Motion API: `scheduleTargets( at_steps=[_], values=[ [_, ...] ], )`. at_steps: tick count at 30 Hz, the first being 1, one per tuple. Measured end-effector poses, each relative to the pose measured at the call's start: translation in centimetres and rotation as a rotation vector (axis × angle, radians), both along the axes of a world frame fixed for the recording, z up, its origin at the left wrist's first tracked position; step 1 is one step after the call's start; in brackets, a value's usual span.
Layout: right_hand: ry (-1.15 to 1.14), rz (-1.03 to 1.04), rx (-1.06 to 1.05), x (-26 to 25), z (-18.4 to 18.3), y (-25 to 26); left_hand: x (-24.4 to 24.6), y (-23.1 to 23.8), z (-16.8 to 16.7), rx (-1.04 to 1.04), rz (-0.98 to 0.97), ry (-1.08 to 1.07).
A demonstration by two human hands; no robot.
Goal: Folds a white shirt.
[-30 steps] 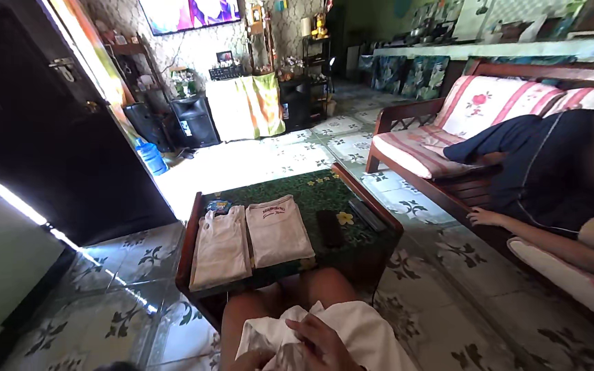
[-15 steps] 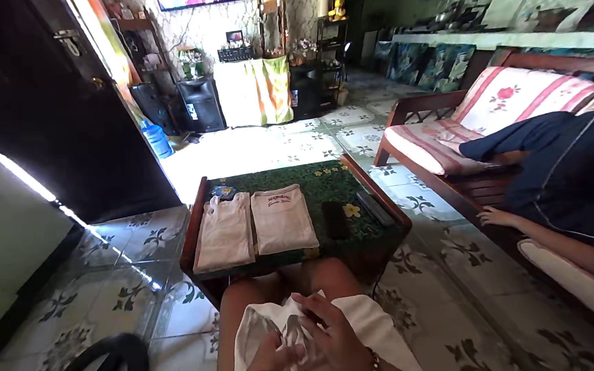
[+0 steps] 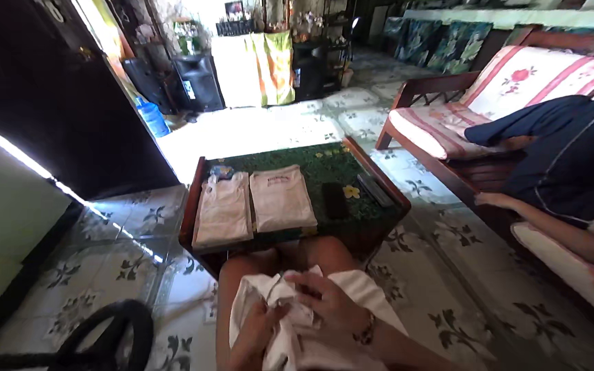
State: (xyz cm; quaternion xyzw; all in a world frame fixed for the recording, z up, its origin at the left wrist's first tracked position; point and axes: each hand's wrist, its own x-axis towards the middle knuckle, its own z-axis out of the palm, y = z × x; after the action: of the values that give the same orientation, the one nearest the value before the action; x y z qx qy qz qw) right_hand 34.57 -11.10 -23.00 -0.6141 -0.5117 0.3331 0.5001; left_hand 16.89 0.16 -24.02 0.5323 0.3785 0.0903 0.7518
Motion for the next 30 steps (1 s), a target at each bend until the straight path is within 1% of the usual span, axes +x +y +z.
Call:
scheduleTargets(
  at_steps=[3, 4, 7, 9, 12, 19, 23, 26, 30],
  values=[
    [0.015, 0.080, -0.161, 0.7, 1.5, 0.1, 0.1, 0.2, 1.5, -0.032, -0.030, 0.093],
    [0.039, 0.081, -0.184, 0.9, 1.9, 0.3, -0.2, 0.4, 1.8, -0.081, -0.041, 0.071],
    [0.122, 0.067, -0.180, 1.6, 2.1, 0.8, -0.9, 1.0, 2.4, -0.239, -0.005, -0.097],
    [0.179, 0.048, -0.163, 1.7, 1.8, 0.8, -0.8, 1.1, 2.5, -0.279, 0.019, -0.159],
    [0.223, 0.040, -0.156, 1.2, 1.3, 1.1, -0.3, 0.9, 2.2, -0.264, 0.056, -0.183],
    [0.143, 0.032, -0.043, 0.7, 0.6, 1.2, 0.1, 0.4, 2.0, -0.268, 0.161, -0.170],
    [-0.007, 0.008, 0.038, -0.3, -0.1, 1.1, 0.0, -0.1, 2.3, -0.134, 0.135, -0.103],
    [-0.007, -0.025, 0.065, -1.0, -0.4, 0.9, 0.2, -0.7, 1.8, -0.066, 0.155, -0.081],
    [0.034, -0.098, 0.068, -1.4, -0.7, 0.6, 0.2, -1.2, 1.1, -0.044, 0.181, -0.085]
  ],
)
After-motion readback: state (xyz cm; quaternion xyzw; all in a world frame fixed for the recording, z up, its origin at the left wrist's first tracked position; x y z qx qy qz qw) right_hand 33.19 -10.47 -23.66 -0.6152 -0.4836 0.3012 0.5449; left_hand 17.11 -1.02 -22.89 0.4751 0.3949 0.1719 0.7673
